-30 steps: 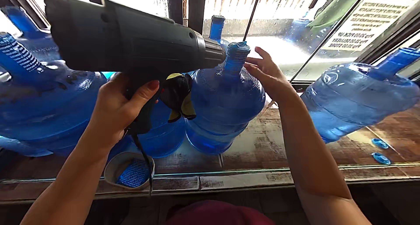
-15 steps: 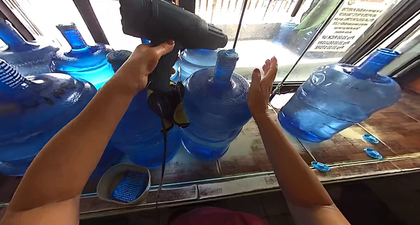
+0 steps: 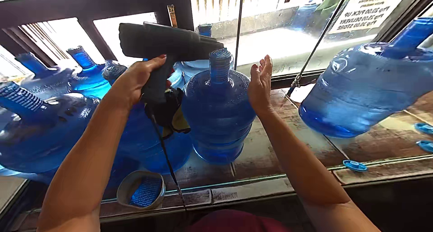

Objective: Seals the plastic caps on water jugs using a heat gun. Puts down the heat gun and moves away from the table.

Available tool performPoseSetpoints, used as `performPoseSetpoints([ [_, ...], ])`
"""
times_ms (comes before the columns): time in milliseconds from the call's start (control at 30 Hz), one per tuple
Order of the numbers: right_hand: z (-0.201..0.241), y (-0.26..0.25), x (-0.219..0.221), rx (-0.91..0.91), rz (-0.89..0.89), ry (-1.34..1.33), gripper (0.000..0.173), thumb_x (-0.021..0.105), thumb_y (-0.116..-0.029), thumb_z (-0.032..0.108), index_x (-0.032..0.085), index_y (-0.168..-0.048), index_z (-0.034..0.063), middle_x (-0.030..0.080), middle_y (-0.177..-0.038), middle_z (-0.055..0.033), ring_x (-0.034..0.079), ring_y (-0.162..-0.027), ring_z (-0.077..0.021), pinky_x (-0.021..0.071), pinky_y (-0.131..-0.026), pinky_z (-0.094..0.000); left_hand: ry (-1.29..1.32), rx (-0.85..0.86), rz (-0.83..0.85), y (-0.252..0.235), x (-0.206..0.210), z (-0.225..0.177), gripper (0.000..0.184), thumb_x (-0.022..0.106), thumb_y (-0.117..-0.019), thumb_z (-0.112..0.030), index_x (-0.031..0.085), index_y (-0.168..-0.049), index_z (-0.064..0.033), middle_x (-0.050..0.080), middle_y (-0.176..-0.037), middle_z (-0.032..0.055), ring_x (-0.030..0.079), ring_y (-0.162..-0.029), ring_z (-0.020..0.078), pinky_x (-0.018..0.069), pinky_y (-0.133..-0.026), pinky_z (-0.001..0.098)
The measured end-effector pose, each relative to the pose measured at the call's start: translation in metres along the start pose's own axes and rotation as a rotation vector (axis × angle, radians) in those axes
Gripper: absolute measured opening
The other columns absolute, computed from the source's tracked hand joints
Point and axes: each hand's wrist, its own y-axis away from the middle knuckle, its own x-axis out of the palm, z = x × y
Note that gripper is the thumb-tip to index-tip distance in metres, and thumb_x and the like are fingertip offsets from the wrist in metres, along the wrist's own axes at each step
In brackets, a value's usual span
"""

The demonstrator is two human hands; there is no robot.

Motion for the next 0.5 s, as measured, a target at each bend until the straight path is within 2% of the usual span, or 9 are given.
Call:
performPoseSetpoints([
  [133,-0.001,0.002,-0.002,0.041,0.031,-0.167,0.061,0.033,-0.1092,0.022,0.014,-0.159,-0.007,0.027,-0.162,-0.0293,0.031,-0.151,-0.0296,0.0262,-0.123,-0.038,-0.171,0.1,-0.17,0.048,-0.028,0.015,0.029,0.053,-0.1057,-0.039,0.06,-0.123,-0.017,0.071,-0.093,-0.0033,0.071,-0.073,0.0085,0.0616,-0.063,0.0277],
  [200,-0.001,0.003,-0.003,0.051,0.016,-0.291,0.058,0.03,-0.1096,0.02,0.017,-0.158,-0.0077,0.028,-0.161,-0.0283,0.032,-0.15,-0.0269,0.027,-0.122,-0.035,-0.224,0.175,-0.217,0.072,-0.041,0.028,0.033,0.059,-0.1019,-0.044,0.061,-0.124,-0.0188,0.073,-0.095,-0.0041,0.073,-0.073,0.0093,0.0621,-0.062,0.0278],
  [300,-0.002,0.005,-0.005,0.061,-0.033,-0.457,0.055,0.028,-0.1092,0.02,0.023,-0.157,-0.0072,0.035,-0.158,-0.0263,0.039,-0.146,-0.0236,0.0317,-0.119,-0.033,-0.374,0.366,-0.239,0.106,-0.047,0.034,0.041,0.064,-0.0966,-0.046,0.061,-0.124,-0.0153,0.073,-0.101,-0.0049,0.073,-0.082,0.0099,0.0645,-0.071,0.0305],
  [433,-0.009,0.005,-0.005,0.041,-0.042,-0.584,0.054,0.028,-0.1081,0.019,0.025,-0.155,-0.0084,0.043,-0.152,-0.0257,0.046,-0.14,-0.0231,0.0372,-0.116,-0.0331,-0.856,0.627,-0.266,0.143,-0.037,0.01,0.05,0.066,-0.0982,-0.041,0.061,-0.126,-0.0001,0.071,-0.109,0.0091,0.071,-0.096,0.0121,0.0605,-0.085,0.0349],
  [500,-0.013,0.005,-0.006,0.027,-0.022,-0.61,0.054,0.028,-0.1083,0.018,0.024,-0.154,-0.0097,0.044,-0.151,-0.0263,0.047,-0.14,-0.0231,0.0382,-0.116,-0.0328,-1.124,0.73,-0.324,0.156,-0.014,-0.017,0.046,0.067,-0.0982,-0.039,0.063,-0.119,0.0017,0.069,-0.102,0.0115,0.068,-0.093,0.0101,0.0583,-0.083,0.0332],
])
